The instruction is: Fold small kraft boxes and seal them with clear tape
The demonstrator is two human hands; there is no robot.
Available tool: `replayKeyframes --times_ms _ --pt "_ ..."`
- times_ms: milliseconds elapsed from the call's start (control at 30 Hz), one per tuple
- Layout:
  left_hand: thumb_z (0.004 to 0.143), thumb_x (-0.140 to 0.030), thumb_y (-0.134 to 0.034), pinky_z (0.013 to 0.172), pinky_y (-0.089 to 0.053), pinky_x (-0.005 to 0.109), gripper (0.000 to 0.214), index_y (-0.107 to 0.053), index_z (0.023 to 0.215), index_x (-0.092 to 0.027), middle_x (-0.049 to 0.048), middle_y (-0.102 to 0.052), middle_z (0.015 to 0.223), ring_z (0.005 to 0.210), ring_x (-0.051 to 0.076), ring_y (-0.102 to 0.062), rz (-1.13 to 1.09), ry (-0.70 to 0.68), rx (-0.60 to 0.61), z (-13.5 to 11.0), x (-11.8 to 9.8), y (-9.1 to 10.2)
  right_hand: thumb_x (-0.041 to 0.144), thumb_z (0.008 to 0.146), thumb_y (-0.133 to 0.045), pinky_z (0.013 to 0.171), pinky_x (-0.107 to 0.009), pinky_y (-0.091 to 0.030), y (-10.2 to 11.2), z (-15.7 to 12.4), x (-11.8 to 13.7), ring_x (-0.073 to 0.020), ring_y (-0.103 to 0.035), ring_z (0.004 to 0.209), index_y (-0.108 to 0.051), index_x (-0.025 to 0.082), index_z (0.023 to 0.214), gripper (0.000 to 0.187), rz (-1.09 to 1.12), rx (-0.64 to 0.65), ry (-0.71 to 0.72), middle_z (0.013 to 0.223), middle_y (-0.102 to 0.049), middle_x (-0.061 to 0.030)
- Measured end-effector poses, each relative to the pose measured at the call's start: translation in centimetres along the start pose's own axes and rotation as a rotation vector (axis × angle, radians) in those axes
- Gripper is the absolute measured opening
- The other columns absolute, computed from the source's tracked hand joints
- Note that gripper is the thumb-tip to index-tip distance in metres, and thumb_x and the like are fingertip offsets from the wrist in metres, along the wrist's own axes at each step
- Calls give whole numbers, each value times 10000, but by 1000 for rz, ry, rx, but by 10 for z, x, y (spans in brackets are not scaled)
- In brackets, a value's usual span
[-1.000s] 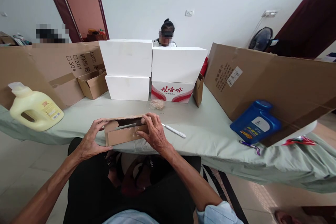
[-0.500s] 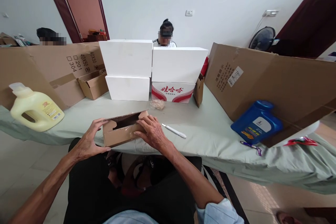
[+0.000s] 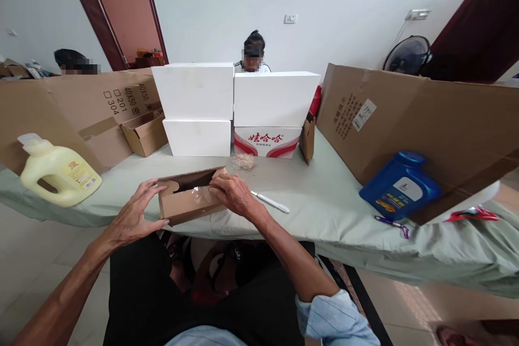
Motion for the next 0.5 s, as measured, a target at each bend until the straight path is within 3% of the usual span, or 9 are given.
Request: replayKeyframes --times_ms 233,333,500 --pt "998 -180 -616 1079 -595 531 360 -648 1357 -189 181 -666 1379 1283 359 -660 234 -117 -256 30 -64 20 206 1086 -618 884 -314 -480 -2 24 5 -203 -672 1001 -775 199 1047 162 134 -2 -65 1096 -758 -71" --pt "1046 -237 -568 1077 -588 501 293 -701 1302 -181 152 -746 1290 1220 332 -700 173 -117 -180 54 -62 17 198 1087 -619 884 -307 -479 -3 32 13 -200 -669 1001 -768 191 1036 158 121 -2 -71 1062 -758 -66" --pt "1008 -354 -614 907 -601 398 241 -813 1039 -223 67 -843 1086 1034 280 -781 -79 35 98 92 -37 8 175 1096 -588 896 -322 -495 -2 37 20 -211 -684 1018 -769 191 1104 182 74 -1 -62 1084 -761 -70"
Point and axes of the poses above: each hand's wrist, its own z-axis towards the middle knuckle, its own y-axis out of the back of the hand, x = y × z, the point moved 2 cm from there along z, towards the middle knuckle
